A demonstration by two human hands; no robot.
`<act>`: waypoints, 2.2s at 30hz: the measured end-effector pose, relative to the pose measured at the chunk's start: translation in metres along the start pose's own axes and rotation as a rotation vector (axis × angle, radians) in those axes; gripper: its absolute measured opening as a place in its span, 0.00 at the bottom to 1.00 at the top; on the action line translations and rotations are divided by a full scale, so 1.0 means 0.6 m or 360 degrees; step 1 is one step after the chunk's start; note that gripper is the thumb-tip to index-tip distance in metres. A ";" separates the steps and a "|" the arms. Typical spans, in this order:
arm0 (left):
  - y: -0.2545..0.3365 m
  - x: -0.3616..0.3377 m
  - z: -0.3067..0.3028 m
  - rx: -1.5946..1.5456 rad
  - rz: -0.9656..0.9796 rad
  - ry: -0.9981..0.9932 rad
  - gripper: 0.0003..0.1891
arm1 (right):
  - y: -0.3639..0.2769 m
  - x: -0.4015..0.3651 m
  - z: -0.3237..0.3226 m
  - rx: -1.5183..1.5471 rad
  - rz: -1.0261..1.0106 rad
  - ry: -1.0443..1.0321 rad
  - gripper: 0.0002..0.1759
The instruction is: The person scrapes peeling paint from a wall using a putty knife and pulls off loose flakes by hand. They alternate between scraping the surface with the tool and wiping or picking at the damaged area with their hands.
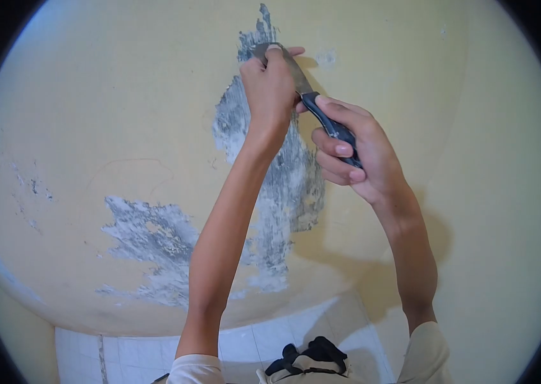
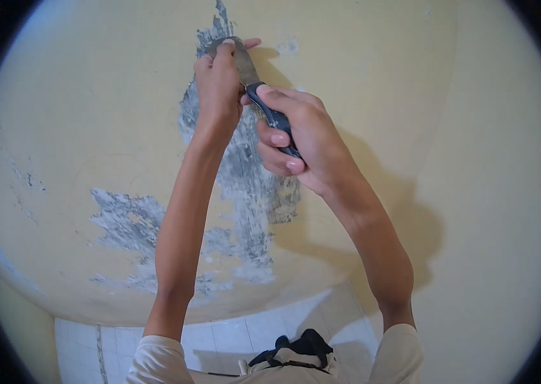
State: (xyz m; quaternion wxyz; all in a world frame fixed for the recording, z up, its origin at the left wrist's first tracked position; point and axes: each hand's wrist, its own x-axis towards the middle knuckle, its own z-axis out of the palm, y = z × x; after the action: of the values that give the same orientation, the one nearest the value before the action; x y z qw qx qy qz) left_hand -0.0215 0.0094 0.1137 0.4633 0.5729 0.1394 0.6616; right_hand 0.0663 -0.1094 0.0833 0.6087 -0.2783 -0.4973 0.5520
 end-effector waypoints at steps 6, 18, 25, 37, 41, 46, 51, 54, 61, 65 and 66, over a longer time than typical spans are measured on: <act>-0.009 -0.005 -0.005 0.0168 0.0112 0.0049 0.21 | 0.012 -0.004 -0.002 -0.0069 -0.0062 -0.0016 0.15; 0.009 0.048 0.009 0.0157 0.0301 0.0088 0.23 | -0.020 0.035 -0.003 -0.0032 -0.0230 -0.0135 0.15; 0.024 0.015 0.004 0.0269 0.0150 0.0126 0.20 | -0.010 0.029 -0.015 0.0020 -0.0050 -0.0157 0.15; -0.009 0.026 -0.009 0.0352 0.0414 0.0132 0.21 | -0.008 0.023 -0.009 0.0018 0.0003 -0.0119 0.14; 0.031 0.044 0.009 0.0268 0.0312 0.0123 0.21 | -0.035 0.048 -0.008 0.0078 -0.0104 -0.0244 0.13; -0.003 0.028 -0.010 0.0378 0.0346 0.0060 0.21 | -0.016 0.026 -0.010 0.0040 0.0016 -0.0193 0.13; 0.046 0.061 0.011 0.0232 0.0214 0.0012 0.20 | -0.040 0.044 0.013 0.0079 -0.0130 -0.0127 0.15; 0.013 0.051 -0.006 0.0362 0.0406 0.0078 0.21 | -0.021 0.033 0.002 -0.0006 -0.0016 -0.0136 0.15; 0.021 0.063 -0.008 0.0339 0.0328 0.0052 0.21 | -0.037 0.036 0.004 0.0086 -0.0019 -0.0247 0.13; 0.060 0.083 0.010 0.0281 0.0389 0.0035 0.20 | -0.050 0.054 0.006 0.0080 -0.0040 -0.0230 0.13; 0.078 0.082 0.014 0.0243 0.0242 -0.0004 0.20 | -0.062 0.058 0.011 0.0122 -0.0069 -0.0294 0.13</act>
State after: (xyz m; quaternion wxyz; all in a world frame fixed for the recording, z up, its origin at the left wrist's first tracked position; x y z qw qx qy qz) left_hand -0.0310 0.0197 0.1805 0.3670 0.6161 0.1449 0.6817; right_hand 0.0716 -0.0865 0.1291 0.5821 -0.1919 -0.5357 0.5808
